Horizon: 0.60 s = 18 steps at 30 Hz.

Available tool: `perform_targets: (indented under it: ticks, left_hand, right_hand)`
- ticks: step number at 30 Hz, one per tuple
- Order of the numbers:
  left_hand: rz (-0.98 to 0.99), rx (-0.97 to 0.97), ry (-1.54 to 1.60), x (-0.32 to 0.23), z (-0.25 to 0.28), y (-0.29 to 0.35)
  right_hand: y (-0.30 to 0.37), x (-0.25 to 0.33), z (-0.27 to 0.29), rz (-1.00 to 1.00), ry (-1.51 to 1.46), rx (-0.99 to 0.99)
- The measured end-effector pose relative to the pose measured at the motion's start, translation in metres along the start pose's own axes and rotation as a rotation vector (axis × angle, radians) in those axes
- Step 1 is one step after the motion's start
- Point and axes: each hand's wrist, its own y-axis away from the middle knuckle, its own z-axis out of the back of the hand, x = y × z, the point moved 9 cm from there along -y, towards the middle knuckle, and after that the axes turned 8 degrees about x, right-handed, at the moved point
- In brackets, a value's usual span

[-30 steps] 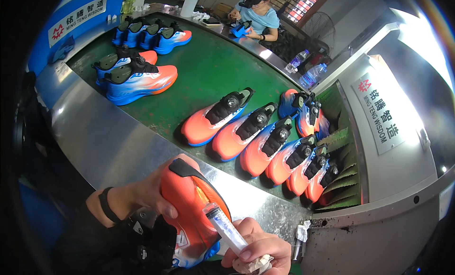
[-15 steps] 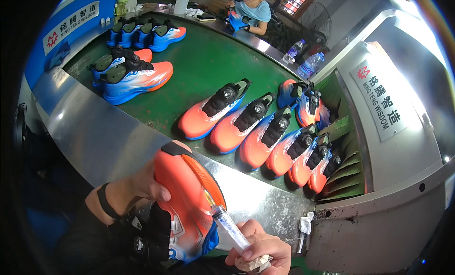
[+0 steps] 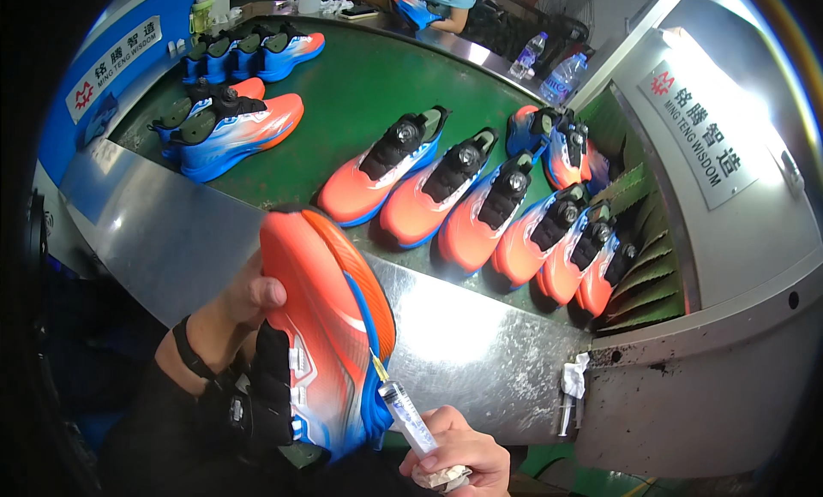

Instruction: Applying adhesive using a syringe to the soles of shoes on a conveyor belt.

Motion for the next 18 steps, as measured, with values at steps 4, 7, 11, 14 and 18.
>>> perform_targets:
  ticks: [4,7,11,14,18]
  left_hand:
    - [-0.025,-0.106,-0.083,0.0,0.01,0.0]
    - [-0.019,-0.126,-0.087,0.004,0.019,-0.004]
    - [0.02,-0.186,-0.075,0.013,0.038,-0.001]
    - [0.036,-0.241,-0.046,0.017,0.056,0.002]
    - [0.041,-0.351,0.035,0.011,0.09,0.014]
  right_hand:
    - [0.01,-0.012,-0.002,-0.019,0.011,0.014]
    - [0.014,-0.014,-0.006,0.032,0.043,0.074]
    - [0.027,-0.023,-0.007,-0.024,0.075,0.041]
    - [0.042,-0.032,-0.001,-0.11,0.033,-0.055]
    - [0.053,-0.038,0.003,-0.099,0.04,-0.03]
